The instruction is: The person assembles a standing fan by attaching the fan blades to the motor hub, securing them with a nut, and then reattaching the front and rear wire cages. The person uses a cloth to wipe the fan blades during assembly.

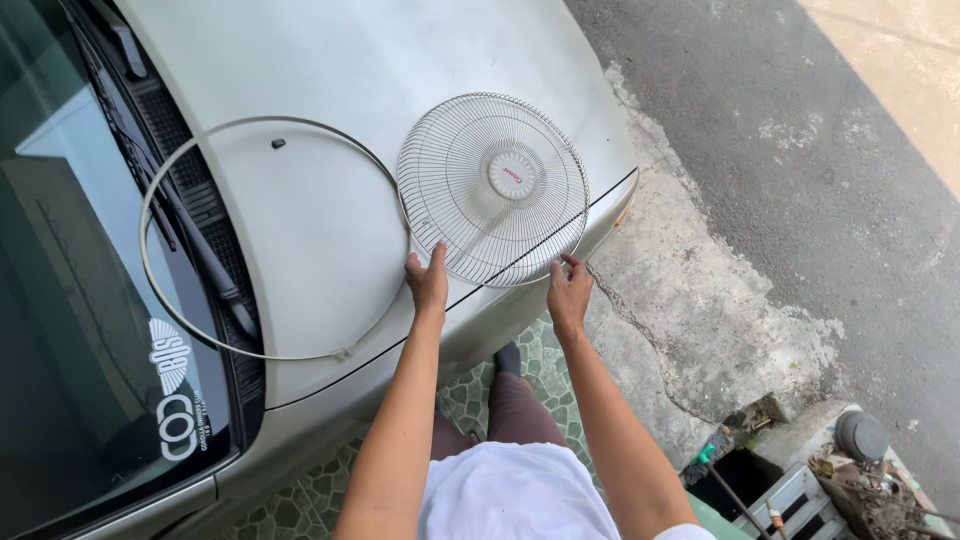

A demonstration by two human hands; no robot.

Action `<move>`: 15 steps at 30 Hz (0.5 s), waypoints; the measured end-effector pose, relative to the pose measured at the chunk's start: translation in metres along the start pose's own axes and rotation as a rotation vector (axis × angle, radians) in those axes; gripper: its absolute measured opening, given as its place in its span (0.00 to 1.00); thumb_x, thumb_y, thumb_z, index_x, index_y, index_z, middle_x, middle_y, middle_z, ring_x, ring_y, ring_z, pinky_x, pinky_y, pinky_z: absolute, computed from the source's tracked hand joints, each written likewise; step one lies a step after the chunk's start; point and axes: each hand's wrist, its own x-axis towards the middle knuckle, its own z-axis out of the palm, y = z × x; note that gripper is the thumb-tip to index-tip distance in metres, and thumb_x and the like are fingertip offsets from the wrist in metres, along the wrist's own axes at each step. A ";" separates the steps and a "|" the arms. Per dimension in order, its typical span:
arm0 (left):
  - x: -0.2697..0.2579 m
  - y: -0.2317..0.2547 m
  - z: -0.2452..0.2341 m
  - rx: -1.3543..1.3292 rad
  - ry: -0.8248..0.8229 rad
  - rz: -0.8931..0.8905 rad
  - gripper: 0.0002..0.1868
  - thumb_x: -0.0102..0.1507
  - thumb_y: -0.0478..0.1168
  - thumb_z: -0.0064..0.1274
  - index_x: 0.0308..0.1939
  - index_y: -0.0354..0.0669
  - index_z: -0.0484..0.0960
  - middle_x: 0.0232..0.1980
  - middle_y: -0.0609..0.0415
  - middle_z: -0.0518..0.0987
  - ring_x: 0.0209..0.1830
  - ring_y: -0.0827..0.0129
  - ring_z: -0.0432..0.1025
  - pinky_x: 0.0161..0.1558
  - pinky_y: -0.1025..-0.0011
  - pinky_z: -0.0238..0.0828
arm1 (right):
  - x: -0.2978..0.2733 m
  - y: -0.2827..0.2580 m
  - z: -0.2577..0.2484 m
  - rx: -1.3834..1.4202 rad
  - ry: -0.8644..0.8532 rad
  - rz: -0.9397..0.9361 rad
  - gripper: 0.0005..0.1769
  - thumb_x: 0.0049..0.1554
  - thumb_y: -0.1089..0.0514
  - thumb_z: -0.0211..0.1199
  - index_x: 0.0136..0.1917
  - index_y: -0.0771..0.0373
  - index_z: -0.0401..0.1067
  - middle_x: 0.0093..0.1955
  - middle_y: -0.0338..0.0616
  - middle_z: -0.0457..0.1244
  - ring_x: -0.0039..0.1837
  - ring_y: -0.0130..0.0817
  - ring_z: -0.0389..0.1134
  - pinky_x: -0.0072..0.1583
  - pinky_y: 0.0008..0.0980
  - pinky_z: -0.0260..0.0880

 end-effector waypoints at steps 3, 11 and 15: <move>0.037 0.006 0.016 -0.121 0.110 -0.062 0.48 0.63 0.59 0.52 0.72 0.20 0.58 0.72 0.30 0.67 0.74 0.50 0.63 0.72 0.61 0.58 | 0.088 0.009 0.017 0.035 0.035 0.120 0.32 0.59 0.43 0.62 0.70 0.62 0.66 0.63 0.55 0.56 0.62 0.46 0.61 0.64 0.43 0.63; 0.034 0.011 0.064 -0.404 0.332 -0.234 0.34 0.70 0.59 0.36 0.70 0.35 0.61 0.72 0.42 0.65 0.71 0.57 0.62 0.69 0.62 0.58 | 0.182 0.047 0.028 0.597 -0.215 0.741 0.27 0.61 0.38 0.54 0.61 0.61 0.64 0.50 0.43 0.61 0.47 0.34 0.62 0.50 0.40 0.65; 0.005 0.029 0.080 -0.515 0.426 -0.174 0.30 0.70 0.59 0.37 0.62 0.37 0.67 0.64 0.44 0.70 0.63 0.59 0.66 0.63 0.62 0.62 | 0.187 0.042 0.015 0.963 -0.355 0.676 0.27 0.58 0.39 0.48 0.61 0.60 0.66 0.49 0.40 0.65 0.48 0.35 0.66 0.50 0.40 0.66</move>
